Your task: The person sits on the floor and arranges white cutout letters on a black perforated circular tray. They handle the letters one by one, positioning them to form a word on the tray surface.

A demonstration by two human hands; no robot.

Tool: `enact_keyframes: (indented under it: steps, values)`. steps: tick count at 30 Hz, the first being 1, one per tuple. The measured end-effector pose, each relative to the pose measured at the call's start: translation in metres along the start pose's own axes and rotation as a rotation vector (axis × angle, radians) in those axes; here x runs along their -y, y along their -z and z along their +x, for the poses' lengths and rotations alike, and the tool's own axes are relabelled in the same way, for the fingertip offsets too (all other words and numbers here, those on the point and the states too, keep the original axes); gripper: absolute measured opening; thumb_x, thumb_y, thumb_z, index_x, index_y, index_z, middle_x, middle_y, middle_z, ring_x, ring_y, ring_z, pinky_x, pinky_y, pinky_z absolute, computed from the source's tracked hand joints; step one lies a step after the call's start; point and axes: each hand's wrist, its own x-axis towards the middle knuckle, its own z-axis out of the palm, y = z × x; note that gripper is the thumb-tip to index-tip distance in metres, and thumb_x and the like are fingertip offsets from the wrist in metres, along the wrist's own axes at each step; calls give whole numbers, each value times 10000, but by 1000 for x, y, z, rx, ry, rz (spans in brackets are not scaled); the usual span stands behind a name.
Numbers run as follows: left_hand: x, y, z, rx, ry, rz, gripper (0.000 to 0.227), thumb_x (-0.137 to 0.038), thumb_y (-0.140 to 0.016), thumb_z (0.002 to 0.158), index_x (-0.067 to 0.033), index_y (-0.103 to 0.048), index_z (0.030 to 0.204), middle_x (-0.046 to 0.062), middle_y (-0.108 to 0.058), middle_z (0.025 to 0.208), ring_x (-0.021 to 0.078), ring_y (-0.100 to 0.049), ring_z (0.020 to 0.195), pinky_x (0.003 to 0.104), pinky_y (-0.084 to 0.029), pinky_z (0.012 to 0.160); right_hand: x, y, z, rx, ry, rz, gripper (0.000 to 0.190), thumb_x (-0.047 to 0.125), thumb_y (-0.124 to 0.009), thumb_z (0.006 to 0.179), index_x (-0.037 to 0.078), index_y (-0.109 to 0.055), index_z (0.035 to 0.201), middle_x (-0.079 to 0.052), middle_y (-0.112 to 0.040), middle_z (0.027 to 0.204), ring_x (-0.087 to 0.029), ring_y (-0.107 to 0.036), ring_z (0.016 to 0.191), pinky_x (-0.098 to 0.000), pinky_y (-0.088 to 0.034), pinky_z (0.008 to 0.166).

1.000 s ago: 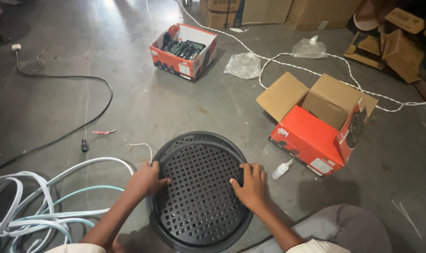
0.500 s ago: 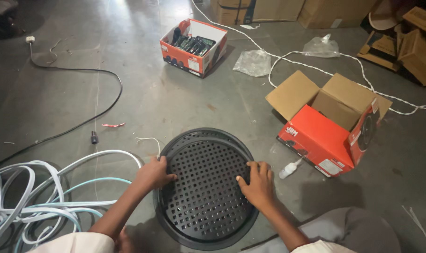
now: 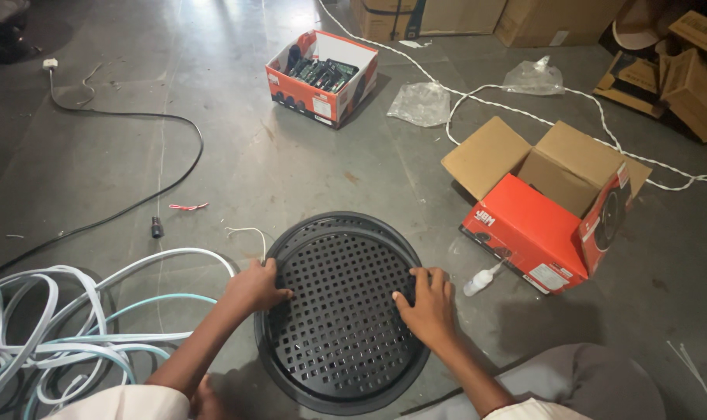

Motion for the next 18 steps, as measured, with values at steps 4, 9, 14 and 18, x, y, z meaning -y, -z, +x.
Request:
enact_keyframes:
  steps: [4, 9, 14, 18]
  values:
    - [2, -3, 3, 1, 5, -11, 788, -560, -783, 802, -73, -502, 1354, 223, -554, 1366, 398, -623, 1233, 489, -542, 998, 0, 2, 0, 32, -20, 5, 596, 325, -803, 763, 112, -565, 1267, -178, -501, 1270, -431, -490, 1169, -519, -432, 999]
    - [13, -17, 17, -69, -45, -50, 761, -507, -842, 758, -2, -549, 1246, 262, -660, 1177, 422, -669, 1127, 482, -563, 949, 1, 3, 0, 47, -53, -1, 613, 336, -814, 757, 132, -563, 1277, -196, -500, 1262, -443, -501, 1158, -518, -437, 988]
    - [17, -21, 27, -81, -79, -34, 793, -482, -856, 750, 51, -519, 1230, 295, -701, 1060, 447, -689, 1051, 484, -575, 905, 1, 16, 8, 202, -80, -101, 759, 480, -797, 764, 231, -489, 1411, -196, -535, 1257, -433, -548, 1181, -509, -432, 1045]
    - [24, -18, 30, -66, -83, -11, 960, -498, -882, 752, 71, -422, 1375, 323, -657, 1144, 456, -651, 1097, 498, -549, 915, -1, 23, 8, 396, -202, -99, 917, 585, -755, 776, 310, -350, 1551, -248, -498, 1315, -475, -573, 1170, -509, -477, 1025]
